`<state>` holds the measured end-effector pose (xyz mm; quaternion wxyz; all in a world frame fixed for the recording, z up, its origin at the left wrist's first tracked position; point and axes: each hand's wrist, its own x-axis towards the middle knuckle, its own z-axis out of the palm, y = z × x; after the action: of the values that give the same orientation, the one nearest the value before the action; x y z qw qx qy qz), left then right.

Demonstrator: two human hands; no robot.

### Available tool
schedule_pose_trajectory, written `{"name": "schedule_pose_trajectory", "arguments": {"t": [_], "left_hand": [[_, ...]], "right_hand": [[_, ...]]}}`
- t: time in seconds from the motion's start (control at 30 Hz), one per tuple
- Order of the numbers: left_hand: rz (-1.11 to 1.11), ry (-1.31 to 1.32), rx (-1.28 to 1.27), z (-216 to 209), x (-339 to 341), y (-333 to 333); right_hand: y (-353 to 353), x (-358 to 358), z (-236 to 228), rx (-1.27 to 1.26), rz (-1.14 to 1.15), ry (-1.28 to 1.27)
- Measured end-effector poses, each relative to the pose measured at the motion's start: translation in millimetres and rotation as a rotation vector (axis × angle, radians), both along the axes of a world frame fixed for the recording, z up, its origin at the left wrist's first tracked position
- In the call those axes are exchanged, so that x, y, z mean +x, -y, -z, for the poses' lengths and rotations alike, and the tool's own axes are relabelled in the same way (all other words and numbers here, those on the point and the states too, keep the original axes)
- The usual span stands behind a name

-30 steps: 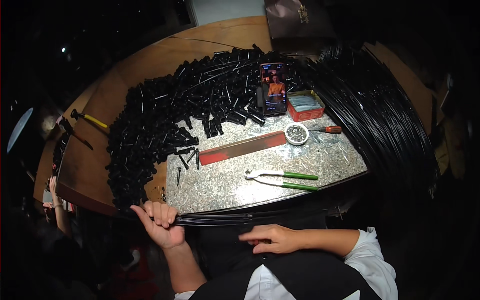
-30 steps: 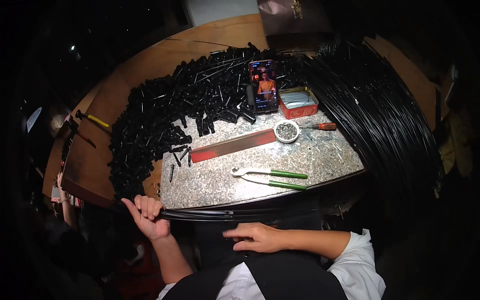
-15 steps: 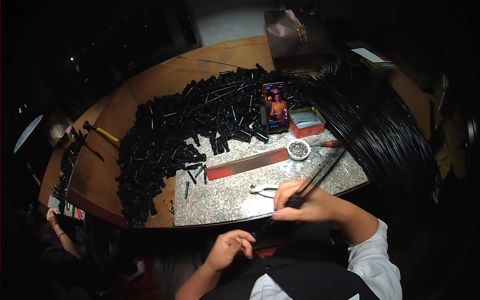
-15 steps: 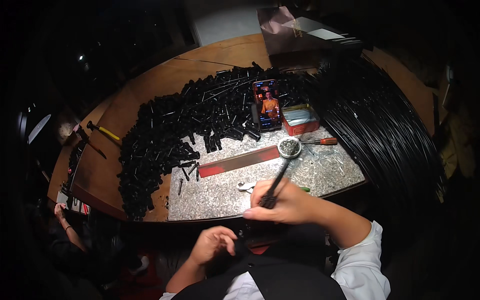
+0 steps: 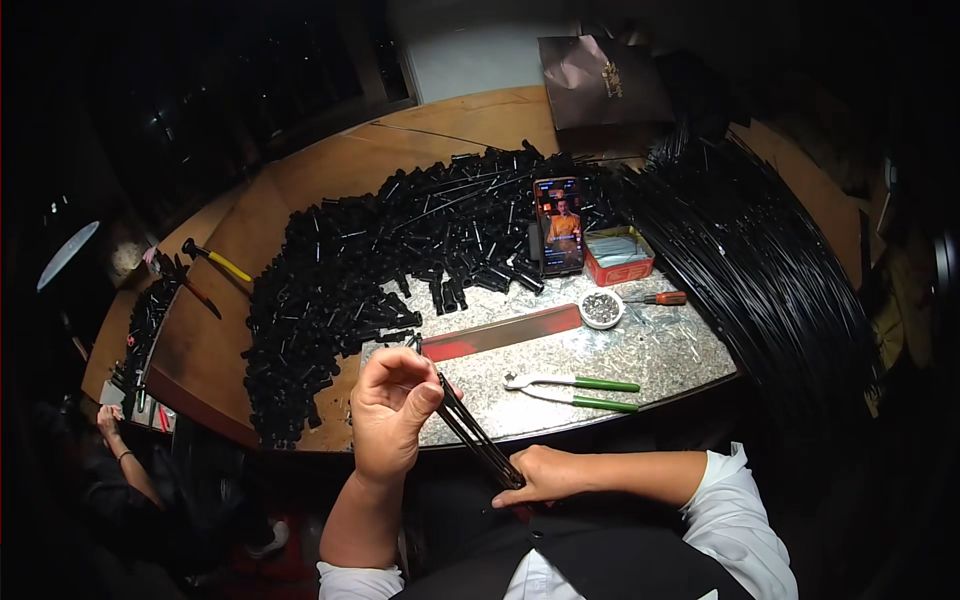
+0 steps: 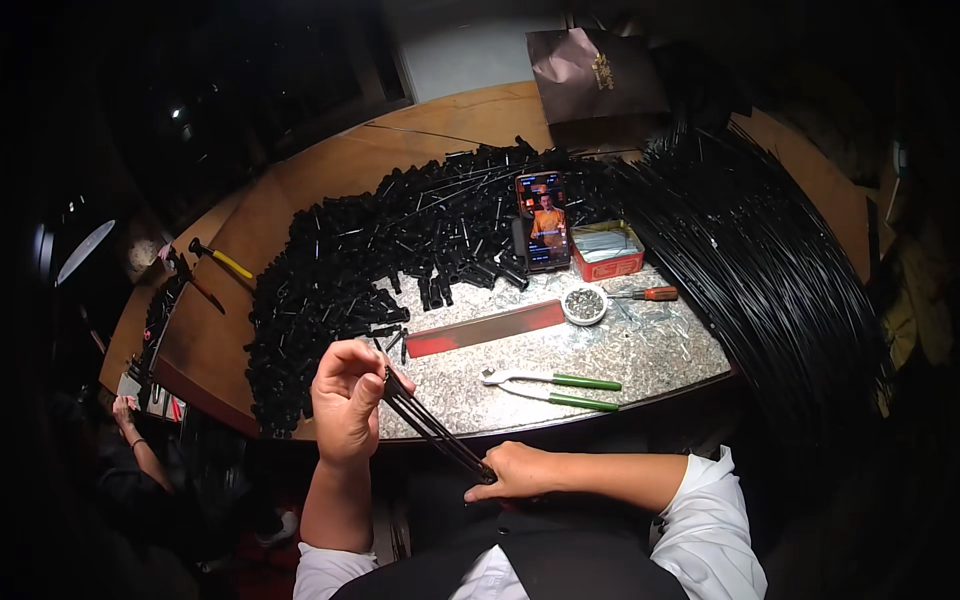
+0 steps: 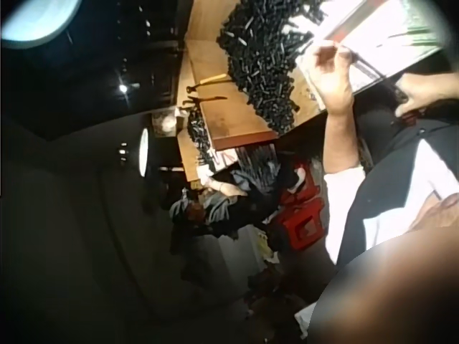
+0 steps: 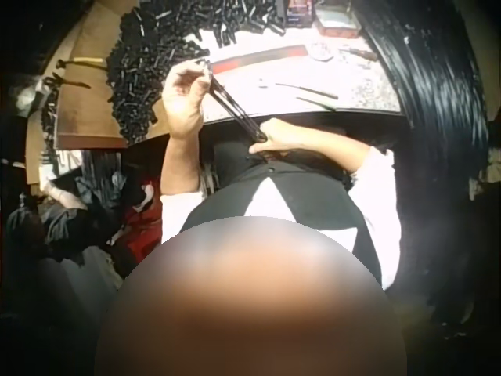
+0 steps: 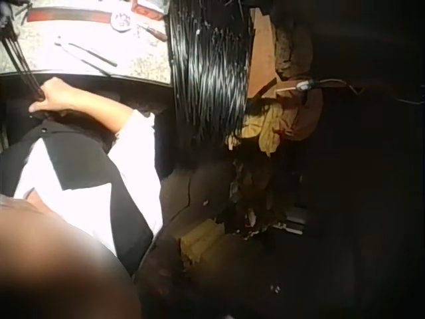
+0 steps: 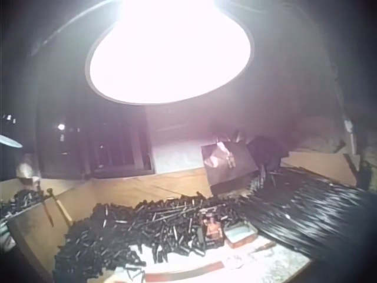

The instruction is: Assembling wire bundles and attaching connectors at a mechanical workbench.

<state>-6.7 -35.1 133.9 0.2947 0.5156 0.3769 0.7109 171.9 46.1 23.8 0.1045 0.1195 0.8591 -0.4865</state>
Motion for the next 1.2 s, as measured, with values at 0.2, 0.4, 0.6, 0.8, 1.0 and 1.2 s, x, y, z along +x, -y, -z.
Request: {"name": "schedule_pose_trajectory", "arguments": {"t": [0.2,0.4,0.6,0.8,1.0,1.2], "left_hand": [[0.019,-0.039,-0.079,-10,-7,-5],[0.259,-0.092,-0.162,-22,-1,-9],[0.141,-0.073,-0.151,-17,-1,-10],[0.117,-0.018,-0.162,-15,-1,-9],[0.265,-0.042,-0.124,-22,0,-8],[0.198,-0.033,-0.177,-11,-4,-13]], "right_hand": [[-23,5,-26,0.113,-0.061,-0.257],[-52,-13,-112,-0.450,-0.030,-0.525],[-48,-30,-108,-0.388,0.082,-0.621],[-49,-28,-104,-0.270,0.139,-0.627],[-47,-19,-105,-0.377,0.088,-0.694],[-36,-24,-93,-0.514,0.224,-0.745]]}}
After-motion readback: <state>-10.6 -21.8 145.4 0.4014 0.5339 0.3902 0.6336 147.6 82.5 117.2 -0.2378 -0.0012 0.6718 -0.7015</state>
